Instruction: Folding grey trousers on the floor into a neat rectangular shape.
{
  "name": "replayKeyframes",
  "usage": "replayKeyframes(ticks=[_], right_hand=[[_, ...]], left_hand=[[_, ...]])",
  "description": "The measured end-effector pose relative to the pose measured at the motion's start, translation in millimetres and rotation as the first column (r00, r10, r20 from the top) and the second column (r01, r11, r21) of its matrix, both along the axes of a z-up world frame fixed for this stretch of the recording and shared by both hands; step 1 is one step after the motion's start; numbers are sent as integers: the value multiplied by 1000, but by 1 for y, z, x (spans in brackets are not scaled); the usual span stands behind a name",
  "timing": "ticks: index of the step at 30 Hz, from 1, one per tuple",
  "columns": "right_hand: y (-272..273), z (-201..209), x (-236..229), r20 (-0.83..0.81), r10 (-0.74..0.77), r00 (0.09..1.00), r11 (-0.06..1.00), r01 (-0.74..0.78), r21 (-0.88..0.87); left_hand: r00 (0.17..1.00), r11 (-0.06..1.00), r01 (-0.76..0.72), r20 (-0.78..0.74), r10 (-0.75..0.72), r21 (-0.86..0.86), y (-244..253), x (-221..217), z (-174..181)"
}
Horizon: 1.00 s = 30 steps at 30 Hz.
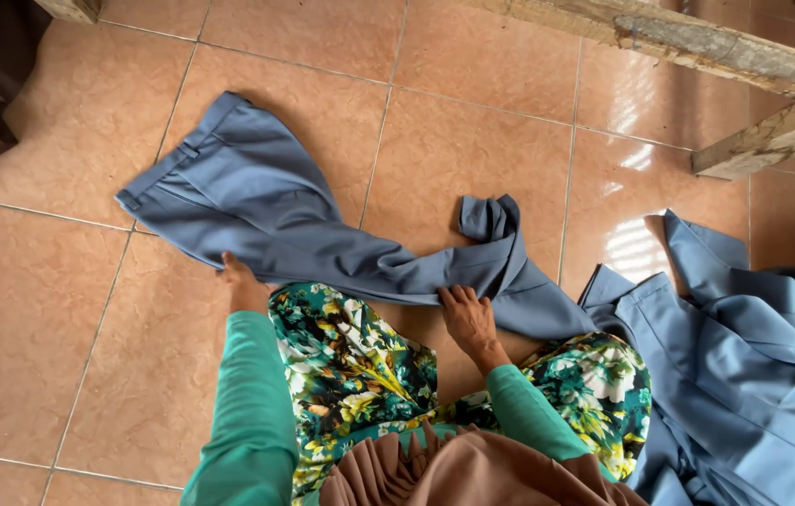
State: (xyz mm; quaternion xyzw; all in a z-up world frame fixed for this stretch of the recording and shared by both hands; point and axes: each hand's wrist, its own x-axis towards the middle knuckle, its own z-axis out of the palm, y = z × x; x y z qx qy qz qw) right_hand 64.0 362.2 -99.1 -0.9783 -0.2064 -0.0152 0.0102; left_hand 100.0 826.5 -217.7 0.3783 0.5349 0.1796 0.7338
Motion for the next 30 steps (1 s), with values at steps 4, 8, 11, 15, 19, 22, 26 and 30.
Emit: replayKeyframes(ticks=[4, 8, 11, 15, 19, 22, 26, 30], right_hand=[[-2, 21, 11, -113, -63, 992, 993, 74, 91], [-8, 33, 25, 28, -59, 998, 983, 53, 176], [-6, 41, 21, 166, 8, 986, 972, -47, 230], [-3, 41, -4, 267, 131, 955, 947, -200, 250], [-1, 51, -25, 247, 109, 963, 969, -158, 188], [-12, 32, -21, 107, -2, 994, 998, -5, 66], [-43, 4, 12, 145, -77, 986, 995, 67, 73], [-72, 30, 61, 272, -116, 955, 992, 98, 79]], left_hand=[[981, 566, 166, -195, -10, 807, -61, 10, -80], [736, 807, 441, 356, -575, 393, -175, -7, 84], [513, 495, 823, -9, -858, -277, -239, -51, 157], [739, 682, 604, -31, -673, -412, -268, -24, 189], [799, 738, 572, 40, -600, -359, -256, -6, 182], [833, 769, 551, 158, -530, -324, -246, -9, 217], [910, 866, 411, 193, -368, -284, -209, 11, 197], [913, 895, 386, 231, -335, -225, -159, 61, 201]])
